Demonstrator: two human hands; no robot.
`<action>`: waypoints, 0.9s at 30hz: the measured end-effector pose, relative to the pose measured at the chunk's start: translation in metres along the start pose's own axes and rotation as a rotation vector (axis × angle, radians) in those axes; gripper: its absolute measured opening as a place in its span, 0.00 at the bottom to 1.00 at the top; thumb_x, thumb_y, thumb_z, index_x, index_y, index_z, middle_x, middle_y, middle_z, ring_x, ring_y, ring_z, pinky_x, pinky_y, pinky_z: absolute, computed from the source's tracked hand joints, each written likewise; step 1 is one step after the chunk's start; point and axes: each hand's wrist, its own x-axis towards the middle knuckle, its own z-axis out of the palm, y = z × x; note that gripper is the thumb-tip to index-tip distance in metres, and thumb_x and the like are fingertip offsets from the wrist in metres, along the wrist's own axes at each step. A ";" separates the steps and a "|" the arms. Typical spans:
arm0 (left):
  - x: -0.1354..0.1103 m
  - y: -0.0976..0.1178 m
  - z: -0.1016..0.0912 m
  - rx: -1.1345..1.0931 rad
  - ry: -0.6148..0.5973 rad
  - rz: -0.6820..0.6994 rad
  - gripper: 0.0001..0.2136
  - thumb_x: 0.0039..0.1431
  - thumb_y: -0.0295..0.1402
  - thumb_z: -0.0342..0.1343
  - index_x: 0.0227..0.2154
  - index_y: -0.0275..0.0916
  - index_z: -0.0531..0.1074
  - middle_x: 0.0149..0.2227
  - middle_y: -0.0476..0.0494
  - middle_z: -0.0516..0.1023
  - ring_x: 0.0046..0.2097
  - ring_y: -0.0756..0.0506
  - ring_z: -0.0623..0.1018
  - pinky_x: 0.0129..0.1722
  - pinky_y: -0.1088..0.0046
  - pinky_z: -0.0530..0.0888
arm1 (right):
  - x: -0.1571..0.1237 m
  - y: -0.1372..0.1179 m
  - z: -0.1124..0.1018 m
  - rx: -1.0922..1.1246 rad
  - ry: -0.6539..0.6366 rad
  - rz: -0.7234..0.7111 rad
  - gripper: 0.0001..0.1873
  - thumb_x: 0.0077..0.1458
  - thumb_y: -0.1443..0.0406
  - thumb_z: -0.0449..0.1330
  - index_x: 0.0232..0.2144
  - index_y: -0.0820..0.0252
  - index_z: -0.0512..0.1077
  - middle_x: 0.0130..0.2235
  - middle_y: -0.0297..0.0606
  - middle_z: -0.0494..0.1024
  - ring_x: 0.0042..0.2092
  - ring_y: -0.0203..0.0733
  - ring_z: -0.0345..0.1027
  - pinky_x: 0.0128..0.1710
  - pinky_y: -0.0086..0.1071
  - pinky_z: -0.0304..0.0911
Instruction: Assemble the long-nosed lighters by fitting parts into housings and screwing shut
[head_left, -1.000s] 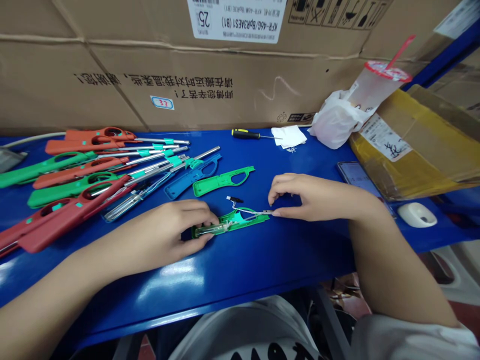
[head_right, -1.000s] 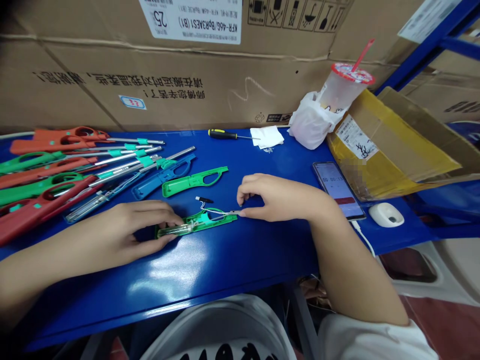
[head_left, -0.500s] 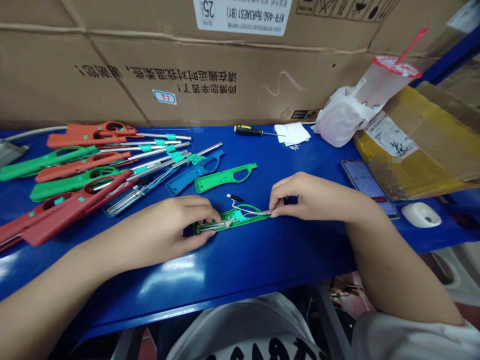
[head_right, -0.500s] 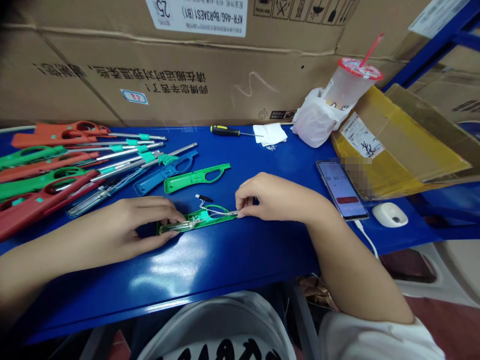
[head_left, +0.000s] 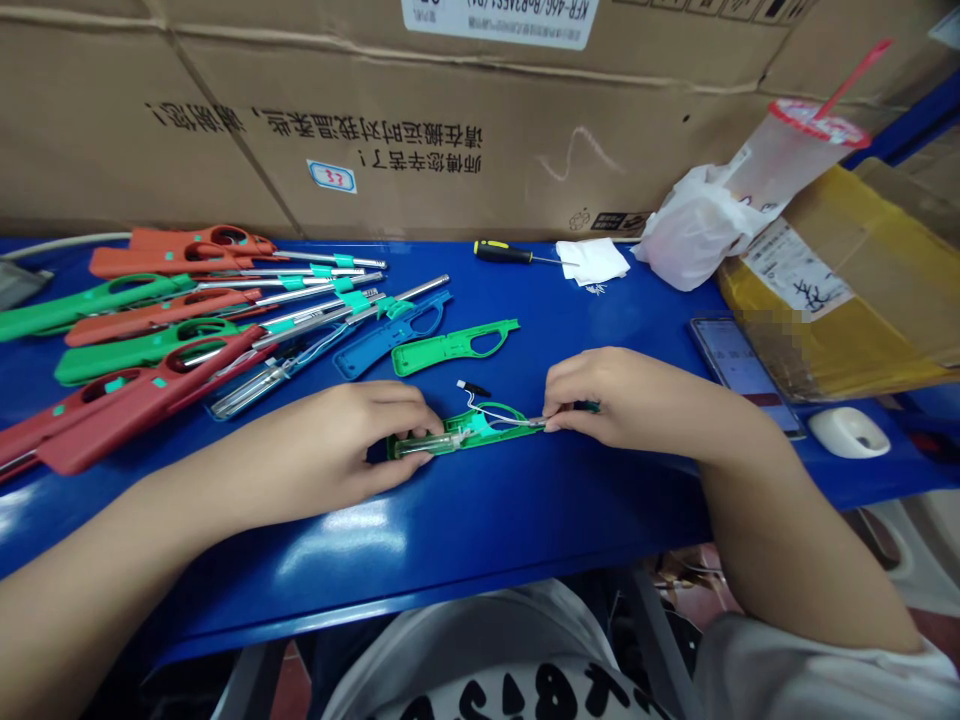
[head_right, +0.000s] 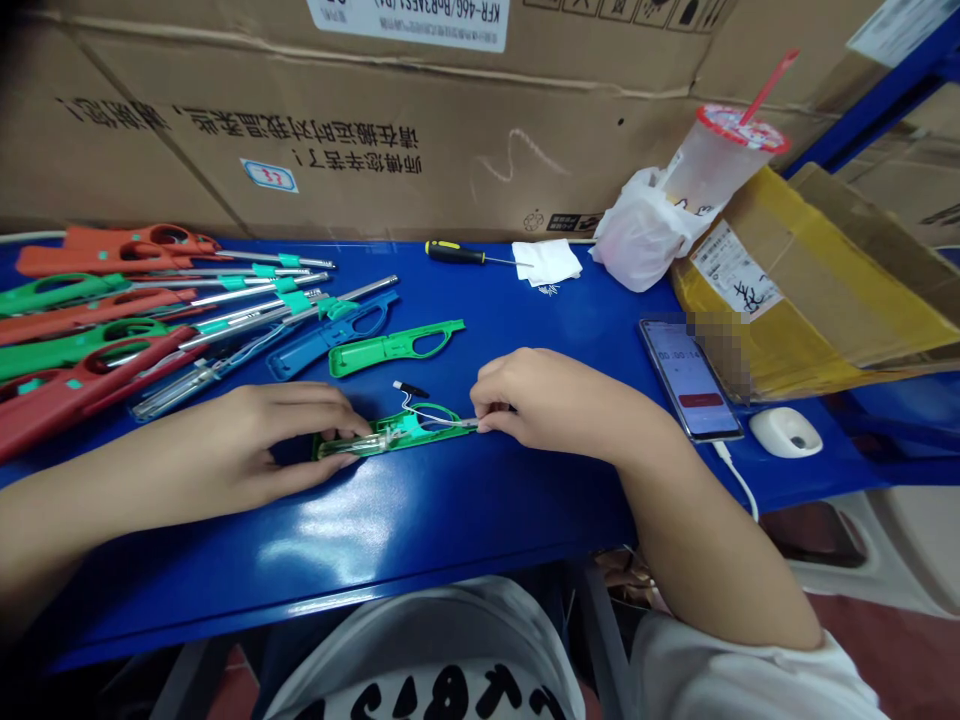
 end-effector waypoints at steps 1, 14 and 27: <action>0.000 0.000 0.000 -0.002 0.000 -0.001 0.12 0.71 0.38 0.53 0.50 0.43 0.78 0.47 0.42 0.80 0.45 0.43 0.81 0.46 0.66 0.78 | 0.000 0.000 0.000 -0.009 0.002 -0.001 0.09 0.64 0.68 0.59 0.33 0.58 0.79 0.37 0.38 0.82 0.41 0.43 0.74 0.42 0.36 0.63; 0.001 0.000 0.000 0.002 0.016 0.011 0.12 0.70 0.37 0.53 0.49 0.43 0.78 0.47 0.41 0.81 0.45 0.43 0.82 0.47 0.66 0.79 | -0.002 0.002 -0.002 -0.053 0.010 0.020 0.10 0.64 0.69 0.58 0.34 0.58 0.79 0.38 0.38 0.82 0.42 0.45 0.74 0.42 0.37 0.62; 0.001 0.004 -0.002 -0.012 0.078 -0.010 0.12 0.70 0.38 0.53 0.49 0.44 0.78 0.47 0.44 0.81 0.44 0.44 0.82 0.46 0.69 0.79 | -0.002 0.007 -0.004 0.234 0.045 0.122 0.06 0.65 0.62 0.55 0.41 0.56 0.70 0.38 0.36 0.75 0.35 0.39 0.65 0.36 0.32 0.61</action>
